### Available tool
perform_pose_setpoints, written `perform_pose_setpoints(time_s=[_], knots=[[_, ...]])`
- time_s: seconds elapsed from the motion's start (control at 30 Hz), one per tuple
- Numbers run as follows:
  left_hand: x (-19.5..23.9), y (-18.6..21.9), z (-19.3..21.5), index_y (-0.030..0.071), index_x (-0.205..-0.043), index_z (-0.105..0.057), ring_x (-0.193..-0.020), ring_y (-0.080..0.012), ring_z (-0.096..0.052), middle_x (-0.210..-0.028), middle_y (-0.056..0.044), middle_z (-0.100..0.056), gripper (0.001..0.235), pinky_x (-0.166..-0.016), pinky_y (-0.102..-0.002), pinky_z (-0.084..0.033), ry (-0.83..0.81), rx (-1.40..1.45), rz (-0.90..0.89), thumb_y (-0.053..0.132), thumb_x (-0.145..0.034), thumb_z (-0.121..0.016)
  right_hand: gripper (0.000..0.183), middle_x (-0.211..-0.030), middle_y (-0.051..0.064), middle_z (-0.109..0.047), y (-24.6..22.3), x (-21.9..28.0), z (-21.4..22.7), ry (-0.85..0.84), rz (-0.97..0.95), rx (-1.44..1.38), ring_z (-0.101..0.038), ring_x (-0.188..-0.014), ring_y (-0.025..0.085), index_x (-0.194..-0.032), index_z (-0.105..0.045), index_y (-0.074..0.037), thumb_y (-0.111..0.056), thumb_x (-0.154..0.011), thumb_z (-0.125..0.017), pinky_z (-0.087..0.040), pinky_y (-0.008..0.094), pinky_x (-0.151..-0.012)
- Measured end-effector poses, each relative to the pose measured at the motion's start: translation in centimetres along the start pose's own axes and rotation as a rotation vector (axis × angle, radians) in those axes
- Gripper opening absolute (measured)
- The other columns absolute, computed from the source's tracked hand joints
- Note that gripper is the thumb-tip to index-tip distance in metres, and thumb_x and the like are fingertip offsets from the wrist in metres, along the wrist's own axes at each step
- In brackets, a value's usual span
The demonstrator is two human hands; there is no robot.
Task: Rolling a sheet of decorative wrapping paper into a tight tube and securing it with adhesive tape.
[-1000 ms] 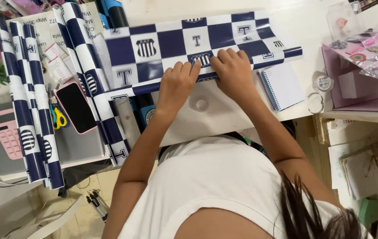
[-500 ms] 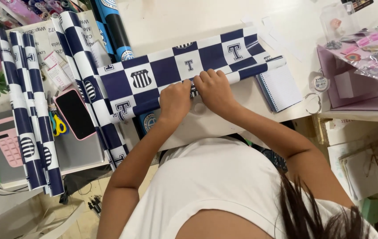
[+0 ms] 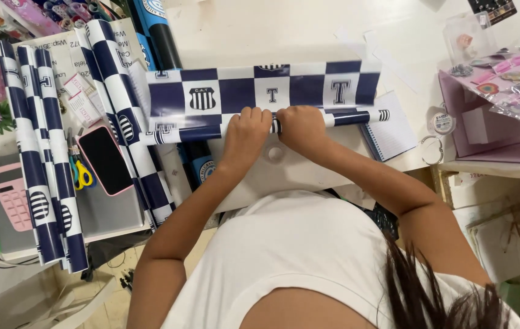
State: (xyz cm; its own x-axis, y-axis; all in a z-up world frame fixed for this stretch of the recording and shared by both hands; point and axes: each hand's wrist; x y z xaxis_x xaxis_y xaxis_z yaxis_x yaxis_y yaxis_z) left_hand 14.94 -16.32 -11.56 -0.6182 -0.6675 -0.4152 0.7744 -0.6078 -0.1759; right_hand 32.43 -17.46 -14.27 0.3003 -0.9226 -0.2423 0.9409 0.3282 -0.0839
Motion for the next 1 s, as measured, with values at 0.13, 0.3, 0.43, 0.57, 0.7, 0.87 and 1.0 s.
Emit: perform_pose_setpoints(time_s=[0.13, 0.3, 0.43, 0.57, 0.7, 0.87, 1.0], knots=[[0.8, -0.2, -2.7, 0.02, -0.07, -0.051, -0.051, -0.0134, -0.055, -0.053, 0.005, -0.045, 0.026, -0.044, -0.025, -0.046, -0.034, 0.013, 0.057, 0.005, -0.072, -0.072, 0.013, -0.054, 0.0, -0.058, 0.3, -0.7, 0.2, 0.004, 0.067, -0.04, -0.059, -0.048, 0.018, -0.07, -0.066, -0.015, -0.01, -0.065, -0.077, -0.047, 0.029, -0.045], [-0.6, -0.7, 0.4, 0.012, -0.076, -0.061, -0.055, -0.0238, -0.063, -0.057, -0.002, -0.053, 0.017, -0.046, -0.036, -0.052, -0.179, 0.391, 0.083, 0.004, -0.072, -0.075, 0.012, -0.053, -0.001, -0.056, 0.5, -0.4, -0.7, -0.021, 0.113, 0.078, -0.056, -0.048, 0.013, -0.069, -0.063, -0.014, -0.008, -0.067, -0.074, -0.046, 0.025, -0.044], [-0.5, -0.2, -1.1, 0.018, -0.077, -0.059, -0.064, -0.0151, -0.06, -0.063, 0.003, -0.051, 0.019, -0.055, -0.025, -0.051, -0.012, 0.052, -0.024, 0.005, -0.081, -0.072, 0.011, -0.05, 0.0, -0.057, -0.2, -1.3, 2.8, -0.149, -0.015, -0.073, -0.057, -0.043, 0.015, -0.064, -0.065, -0.014, -0.004, -0.068, -0.069, -0.05, 0.026, -0.044], [-1.1, -0.7, -0.2, 0.011, -0.081, -0.069, -0.062, -0.0293, -0.071, -0.062, -0.008, -0.064, 0.007, -0.053, -0.04, -0.057, -0.406, 0.402, 0.245, 0.013, -0.077, -0.075, 0.008, -0.063, 0.003, -0.057, -0.2, -0.8, 0.9, 0.211, 0.154, 0.07, -0.061, -0.062, 0.02, -0.075, -0.066, -0.012, -0.005, -0.071, -0.068, -0.051, 0.031, -0.057], [-1.4, -0.5, 0.4, 0.017, -0.078, -0.059, -0.066, -0.0177, -0.06, -0.066, 0.002, -0.05, 0.015, -0.053, -0.028, -0.048, 0.039, 0.075, 0.003, 0.007, -0.079, -0.07, 0.009, -0.056, 0.004, -0.059, 1.1, -0.1, -0.6, 0.008, 0.001, -0.063, -0.065, -0.053, 0.024, -0.074, -0.069, -0.011, -0.016, -0.068, -0.074, -0.052, 0.035, -0.048], [0.2, -0.5, -1.3, 0.016, -0.075, -0.058, -0.056, -0.0218, -0.061, -0.059, 0.0, -0.051, 0.013, -0.046, -0.033, -0.05, -0.116, 0.171, 0.142, 0.007, -0.076, -0.067, 0.013, -0.062, 0.004, -0.059, 0.5, -1.2, 1.7, 0.114, 0.142, 0.011, -0.063, -0.059, 0.022, -0.082, -0.069, -0.011, -0.006, -0.07, -0.068, -0.05, 0.031, -0.054], [-0.8, -0.7, 1.8, 0.016, -0.083, -0.063, -0.059, -0.0237, -0.068, -0.062, -0.001, -0.059, 0.016, -0.049, -0.037, -0.055, -0.216, 0.273, 0.105, 0.009, -0.071, -0.072, 0.018, -0.061, 0.003, -0.063, 1.1, -0.2, 0.3, -0.017, 0.177, 0.048, -0.064, -0.056, 0.019, -0.081, -0.067, -0.012, -0.011, -0.065, -0.075, -0.051, 0.03, -0.052]])
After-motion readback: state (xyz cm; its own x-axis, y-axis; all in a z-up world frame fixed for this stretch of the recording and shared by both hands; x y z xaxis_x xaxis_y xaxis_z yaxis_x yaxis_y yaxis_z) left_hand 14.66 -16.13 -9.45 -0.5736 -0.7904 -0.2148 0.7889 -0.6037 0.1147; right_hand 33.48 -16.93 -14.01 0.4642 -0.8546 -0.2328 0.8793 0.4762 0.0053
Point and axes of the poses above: each hand's wrist, its own x-axis away from the middle knuckle, its own z-axis out of the back of the hand, y = z × x
